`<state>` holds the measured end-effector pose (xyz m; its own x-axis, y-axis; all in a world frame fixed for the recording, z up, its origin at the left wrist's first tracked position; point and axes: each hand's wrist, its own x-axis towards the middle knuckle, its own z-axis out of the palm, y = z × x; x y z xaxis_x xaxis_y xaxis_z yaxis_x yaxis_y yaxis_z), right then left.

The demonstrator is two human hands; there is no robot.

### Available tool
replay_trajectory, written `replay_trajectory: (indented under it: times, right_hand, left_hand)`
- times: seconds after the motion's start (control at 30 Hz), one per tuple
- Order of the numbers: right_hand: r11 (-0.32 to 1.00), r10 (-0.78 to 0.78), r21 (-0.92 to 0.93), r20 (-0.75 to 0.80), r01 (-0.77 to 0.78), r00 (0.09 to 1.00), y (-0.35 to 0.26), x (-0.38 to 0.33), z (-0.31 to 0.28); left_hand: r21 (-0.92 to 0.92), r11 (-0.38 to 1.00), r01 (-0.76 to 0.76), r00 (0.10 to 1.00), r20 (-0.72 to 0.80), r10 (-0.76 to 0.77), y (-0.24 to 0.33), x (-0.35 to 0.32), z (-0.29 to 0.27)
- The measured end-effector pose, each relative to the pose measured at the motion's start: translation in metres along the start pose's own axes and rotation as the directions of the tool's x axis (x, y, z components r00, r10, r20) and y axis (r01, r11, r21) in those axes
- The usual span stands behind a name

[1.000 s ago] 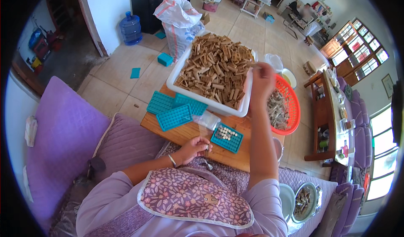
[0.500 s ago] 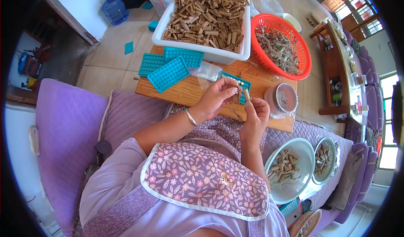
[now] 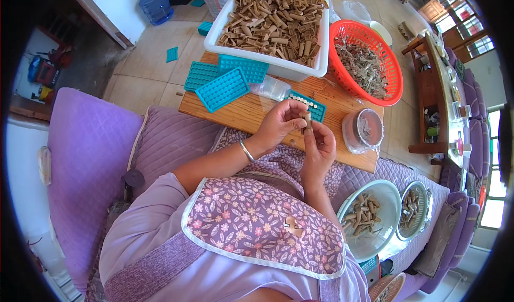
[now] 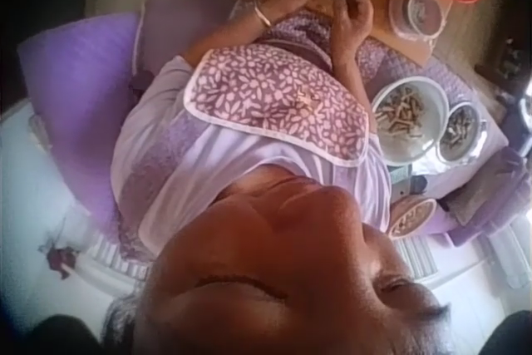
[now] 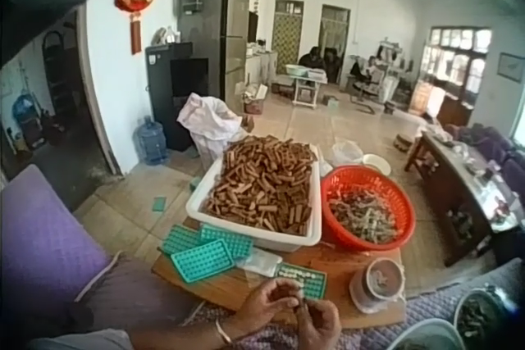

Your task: The person assembles small white components into a green plastic tray by hand.

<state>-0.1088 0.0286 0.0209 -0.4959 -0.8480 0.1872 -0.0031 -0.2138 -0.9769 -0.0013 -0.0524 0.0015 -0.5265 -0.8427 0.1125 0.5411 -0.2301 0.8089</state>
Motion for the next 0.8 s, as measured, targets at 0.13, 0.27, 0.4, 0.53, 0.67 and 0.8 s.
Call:
replay_trajectory:
  times: [0.13, 0.27, 0.4, 0.53, 0.67, 0.8]
  right_hand:
    - [0.997, -0.021, -0.071, 0.012, 0.022, 1.000, 0.001, 0.002, 0.000]
    - [0.989, -0.075, -0.125, 0.043, 0.080, 0.996, -0.002, 0.002, 0.001]
    - [0.989, -0.006, -0.149, 0.096, 0.020, 0.995, -0.003, 0.008, -0.003]
    - [0.996, 0.040, -0.081, 0.155, -0.028, 0.987, -0.003, 0.012, -0.009]
    - [0.971, 0.207, 0.078, 0.195, -0.226, 0.959, -0.016, 0.014, -0.024]
    - [0.985, 0.168, 0.012, 0.169, -0.172, 0.971, -0.004, 0.006, -0.029]
  left_hand:
    - [0.022, 0.999, -0.030, 0.999, -0.024, 0.031, 0.004, 0.001, 0.004]
    - [-0.002, 0.999, -0.034, 0.999, -0.016, 0.034, 0.002, 0.002, 0.002]
    - [0.084, 0.996, -0.006, 1.000, 0.009, 0.005, 0.006, 0.005, -0.005]
    - [0.226, 0.974, 0.022, 0.999, 0.019, -0.028, 0.014, 0.003, -0.002]
    - [0.347, 0.937, -0.033, 0.997, 0.070, 0.009, 0.034, 0.006, 0.009]
    - [0.712, 0.652, -0.262, 0.960, 0.261, 0.101, 0.053, 0.008, 0.009]
